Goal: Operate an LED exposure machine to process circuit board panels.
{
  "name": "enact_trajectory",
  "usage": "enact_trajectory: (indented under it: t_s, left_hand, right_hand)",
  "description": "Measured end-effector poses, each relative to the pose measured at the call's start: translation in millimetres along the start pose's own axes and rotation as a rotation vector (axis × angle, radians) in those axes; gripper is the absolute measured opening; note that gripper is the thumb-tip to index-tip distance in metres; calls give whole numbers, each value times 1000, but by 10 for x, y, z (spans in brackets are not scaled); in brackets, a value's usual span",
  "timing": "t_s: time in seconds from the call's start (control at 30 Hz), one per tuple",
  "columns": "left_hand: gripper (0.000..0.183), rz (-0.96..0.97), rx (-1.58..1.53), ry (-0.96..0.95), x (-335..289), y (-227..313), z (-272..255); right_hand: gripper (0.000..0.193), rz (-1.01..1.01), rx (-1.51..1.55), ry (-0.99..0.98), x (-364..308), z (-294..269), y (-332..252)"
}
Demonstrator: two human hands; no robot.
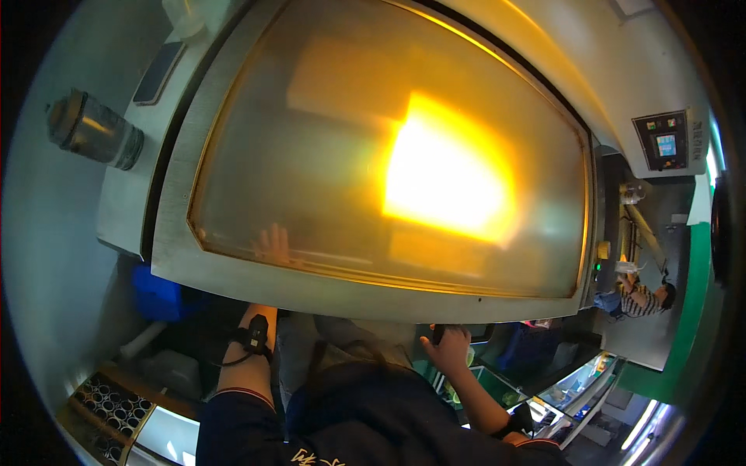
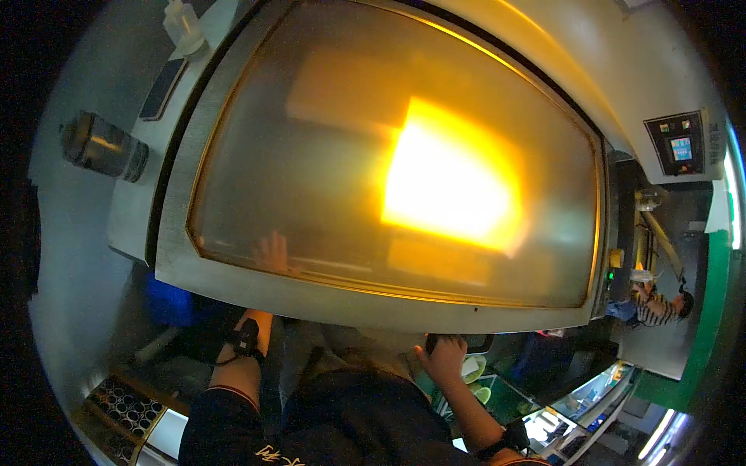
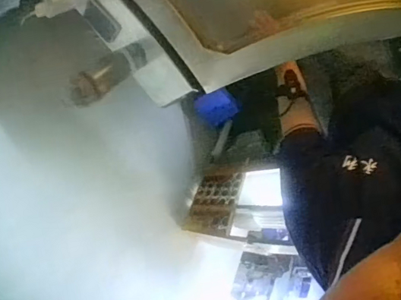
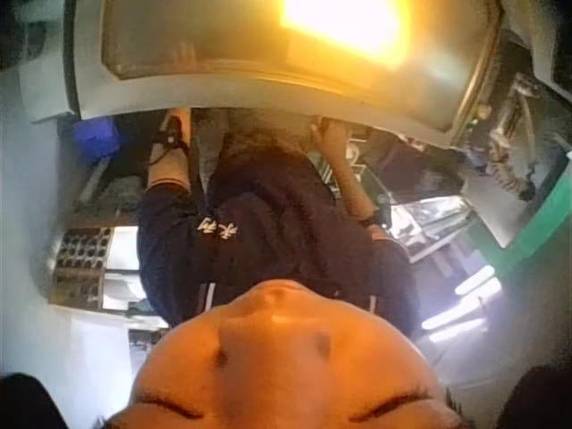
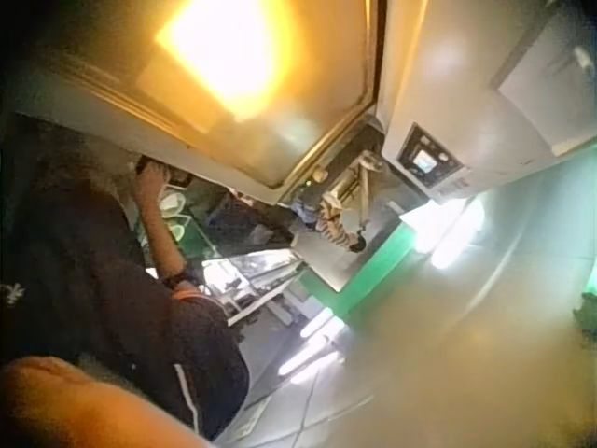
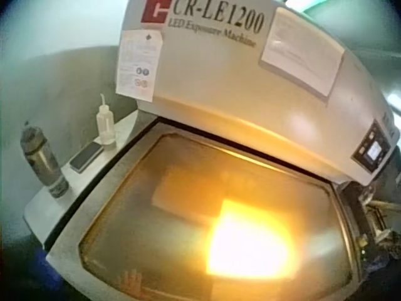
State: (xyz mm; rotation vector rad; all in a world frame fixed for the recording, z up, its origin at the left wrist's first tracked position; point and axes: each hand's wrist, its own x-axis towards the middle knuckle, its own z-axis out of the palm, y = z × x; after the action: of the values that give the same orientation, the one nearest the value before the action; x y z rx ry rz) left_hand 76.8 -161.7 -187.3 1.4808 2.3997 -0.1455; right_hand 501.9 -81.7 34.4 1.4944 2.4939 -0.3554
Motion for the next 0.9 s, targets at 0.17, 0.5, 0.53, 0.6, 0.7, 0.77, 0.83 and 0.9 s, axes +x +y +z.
enact_trajectory:
  t_s: [0.17,0.5,0.53,0.6,0.7,0.77,0.83,0.9]
  left_hand:
    - [73,-7,-150,32,-260,216,-315]
    - [63,-119,-776,-235,-1725,622,-192]
    - [60,-106,-829,-274,-1795,617,-298]
    - [56,-92,-871,-209,-1910,619,-202]
    - [49,-39,-860,-280,-1753,493,-776]
    - [48,-35,-799,-399,-1691,463,-1023]
    - [38,14,-996,-33,-1609,443,-965]
    - [38,49,-913,-49,-1511,362,-942]
  right_hand:
    - [44,-137,-40,-176,28,-42,214]
    - [47,-280,226,-214,183,150,772]
    - [48,-274,214,-238,200,147,758]
    - [49,-264,184,-283,255,124,713]
    - [51,-251,153,-304,380,84,659]
    - [53,-240,146,-312,416,74,673]
    - [54,-237,137,-321,434,40,684]
    - [55,-249,122,-338,447,74,674]
